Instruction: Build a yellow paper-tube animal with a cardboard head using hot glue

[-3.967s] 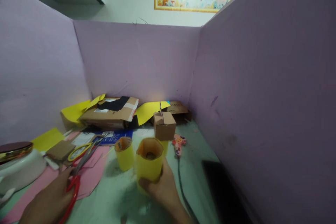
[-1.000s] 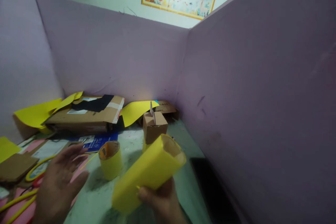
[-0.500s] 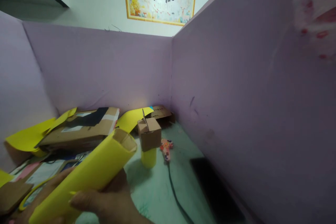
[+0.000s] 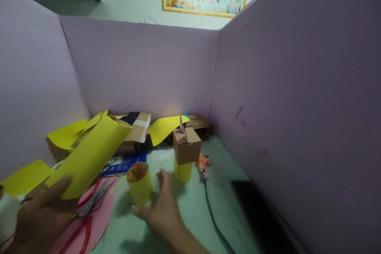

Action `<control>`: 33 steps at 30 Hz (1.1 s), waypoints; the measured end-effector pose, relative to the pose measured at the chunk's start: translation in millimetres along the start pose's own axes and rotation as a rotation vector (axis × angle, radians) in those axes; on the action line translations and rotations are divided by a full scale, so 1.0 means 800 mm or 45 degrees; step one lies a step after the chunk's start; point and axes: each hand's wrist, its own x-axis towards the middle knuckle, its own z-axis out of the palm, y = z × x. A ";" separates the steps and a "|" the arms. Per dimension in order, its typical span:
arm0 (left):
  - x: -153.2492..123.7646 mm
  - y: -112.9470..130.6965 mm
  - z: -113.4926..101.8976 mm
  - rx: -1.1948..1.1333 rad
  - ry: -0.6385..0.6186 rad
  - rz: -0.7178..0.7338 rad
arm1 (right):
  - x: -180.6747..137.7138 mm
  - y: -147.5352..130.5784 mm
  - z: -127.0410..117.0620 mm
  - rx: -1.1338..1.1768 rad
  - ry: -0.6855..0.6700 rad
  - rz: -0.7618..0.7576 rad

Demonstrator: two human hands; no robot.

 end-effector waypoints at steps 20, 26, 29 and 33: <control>0.009 -0.011 -0.012 -0.222 -0.075 0.018 | 0.082 0.007 0.032 -0.007 -0.116 -0.195; 0.015 -0.017 -0.008 0.017 -0.205 -0.010 | 0.072 0.010 0.028 -0.067 -0.171 -0.107; 0.028 -0.016 -0.003 0.125 -0.335 0.041 | 0.042 0.002 0.018 -0.291 -0.092 0.066; 0.045 -0.007 0.012 0.332 -0.458 0.139 | -0.017 -0.003 -0.021 -0.325 -0.098 -0.041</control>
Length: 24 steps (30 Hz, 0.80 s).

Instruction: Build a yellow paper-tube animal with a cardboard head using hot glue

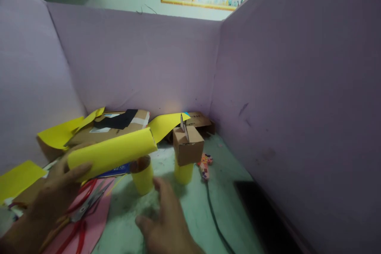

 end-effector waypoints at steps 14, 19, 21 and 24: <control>0.025 -0.019 0.041 0.002 -0.166 -0.107 | 0.084 -0.013 -0.172 0.366 0.299 -0.227; 0.026 -0.019 0.047 0.049 -0.152 -0.138 | 0.100 -0.020 -0.168 0.382 -0.014 -0.269; 0.026 -0.019 0.049 0.076 -0.145 -0.134 | 0.102 -0.026 -0.162 0.374 -0.119 -0.323; 0.027 -0.019 0.052 0.095 -0.145 -0.133 | 0.105 -0.031 -0.156 0.313 -0.184 -0.351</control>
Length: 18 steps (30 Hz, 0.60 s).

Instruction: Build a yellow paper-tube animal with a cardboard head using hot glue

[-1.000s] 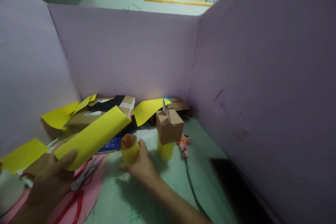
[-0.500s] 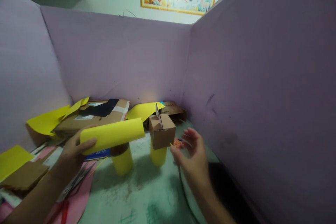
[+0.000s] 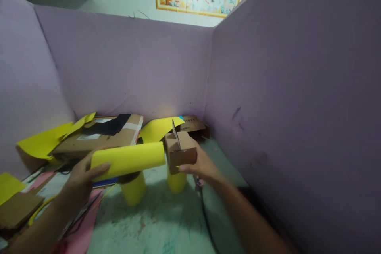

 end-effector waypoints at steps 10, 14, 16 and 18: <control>0.001 -0.003 0.007 0.045 0.011 0.022 | 0.004 0.017 -0.006 -0.065 0.079 0.010; 0.001 -0.008 0.007 0.107 -0.044 0.035 | 0.003 0.019 -0.005 -0.013 0.094 0.040; -0.001 -0.009 0.008 0.122 -0.045 0.051 | 0.002 0.019 -0.004 0.006 0.109 0.061; -0.003 -0.009 0.010 0.122 -0.040 0.061 | 0.002 0.018 -0.003 0.025 0.115 0.075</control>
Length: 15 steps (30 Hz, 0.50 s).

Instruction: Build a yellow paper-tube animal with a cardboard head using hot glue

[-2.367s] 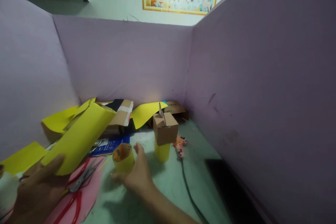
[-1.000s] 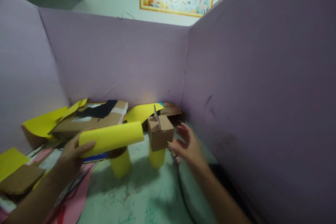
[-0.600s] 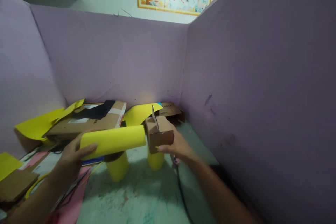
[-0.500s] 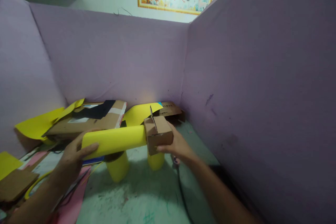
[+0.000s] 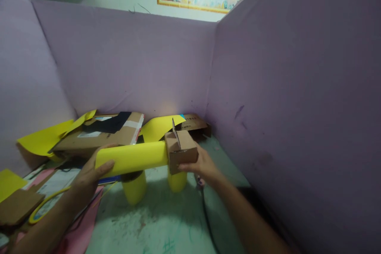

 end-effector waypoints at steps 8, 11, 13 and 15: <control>0.005 0.000 -0.003 0.077 -0.019 0.026 | 0.002 0.004 -0.004 -0.036 0.026 -0.038; 0.005 -0.001 -0.001 0.024 -0.027 0.005 | 0.002 0.004 -0.005 -0.029 -0.013 -0.030; 0.002 -0.001 0.000 -0.014 -0.036 0.004 | 0.001 0.004 -0.005 -0.020 -0.017 -0.029; -0.001 0.002 0.002 -0.017 -0.031 0.018 | 0.000 0.004 -0.006 -0.026 -0.001 -0.028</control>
